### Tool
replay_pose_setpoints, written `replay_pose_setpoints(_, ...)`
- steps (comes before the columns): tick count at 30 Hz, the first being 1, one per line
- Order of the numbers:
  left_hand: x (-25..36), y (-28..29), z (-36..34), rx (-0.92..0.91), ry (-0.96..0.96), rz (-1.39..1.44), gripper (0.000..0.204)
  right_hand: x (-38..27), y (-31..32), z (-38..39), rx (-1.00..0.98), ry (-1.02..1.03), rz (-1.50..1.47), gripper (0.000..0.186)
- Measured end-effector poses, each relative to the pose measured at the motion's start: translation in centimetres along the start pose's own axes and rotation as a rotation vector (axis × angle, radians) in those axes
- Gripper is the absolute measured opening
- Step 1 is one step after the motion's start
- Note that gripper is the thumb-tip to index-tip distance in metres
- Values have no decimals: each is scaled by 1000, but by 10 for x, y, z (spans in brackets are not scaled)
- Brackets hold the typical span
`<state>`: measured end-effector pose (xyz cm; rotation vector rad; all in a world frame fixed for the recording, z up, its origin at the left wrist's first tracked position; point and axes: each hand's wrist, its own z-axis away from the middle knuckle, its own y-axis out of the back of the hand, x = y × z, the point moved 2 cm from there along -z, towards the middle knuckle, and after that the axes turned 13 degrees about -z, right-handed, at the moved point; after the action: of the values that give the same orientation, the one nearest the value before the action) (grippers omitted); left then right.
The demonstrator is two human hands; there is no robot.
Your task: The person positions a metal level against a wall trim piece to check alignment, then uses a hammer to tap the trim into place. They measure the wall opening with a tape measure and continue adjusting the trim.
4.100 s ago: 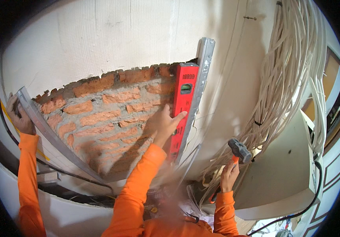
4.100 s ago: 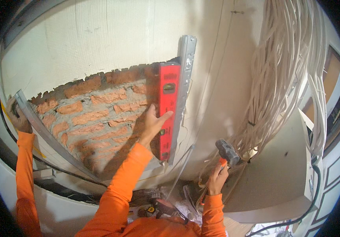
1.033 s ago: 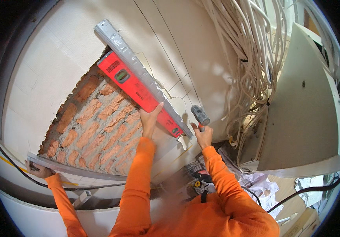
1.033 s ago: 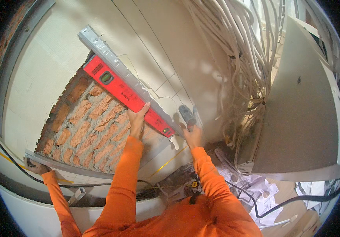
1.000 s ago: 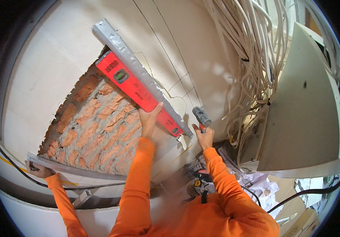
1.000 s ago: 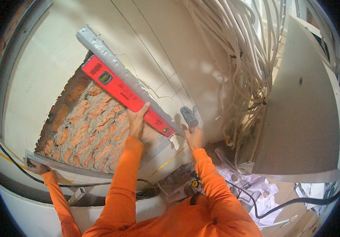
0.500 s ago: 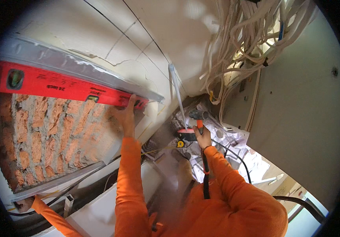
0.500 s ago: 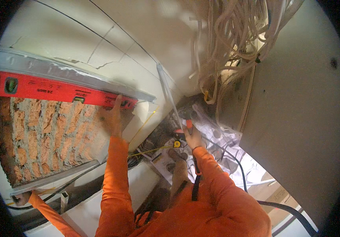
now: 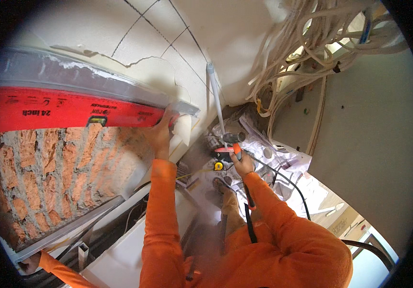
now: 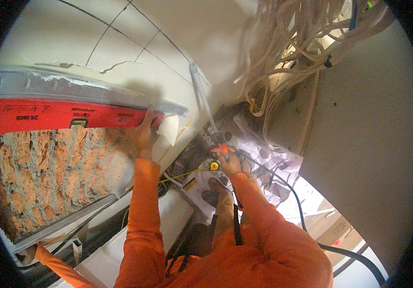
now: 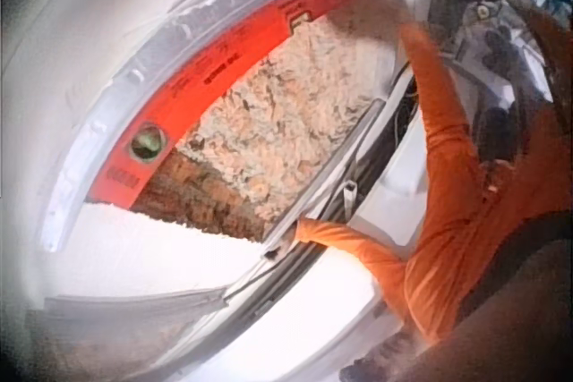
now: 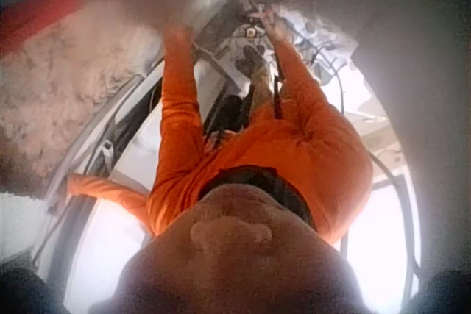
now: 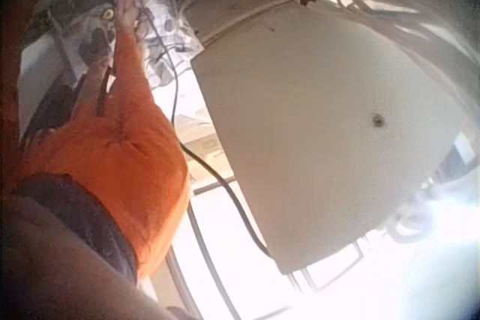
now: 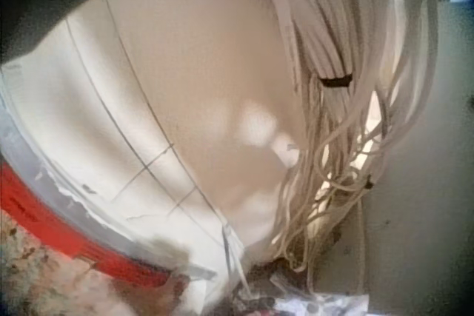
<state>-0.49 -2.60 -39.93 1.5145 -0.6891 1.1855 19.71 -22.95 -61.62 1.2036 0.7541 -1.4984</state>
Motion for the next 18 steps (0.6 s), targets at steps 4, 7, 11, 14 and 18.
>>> replay_pose_setpoints(4, 24, 6, 3, -25, 75, -213, 67, 22, -33, -26, -16, -83, -50, 43)
replay_pose_setpoints(7, 24, 11, 0, -70, 90, -309, 74, 13, -54, -44, 40, 143, -111, 39)
replay_pose_setpoints(11, -4, 8, -8, 7, -41, -332, 76, -25, -61, -62, -80, -86, -189, 44)
replay_pose_setpoints(14, 7, 2, 4, 15, 29, -493, 77, -34, -64, -70, -130, -216, -165, 39)
replay_pose_setpoints(18, -90, -8, -20, -12, -145, -177, 66, -23, -97, -94, -6, 12, -427, 42)
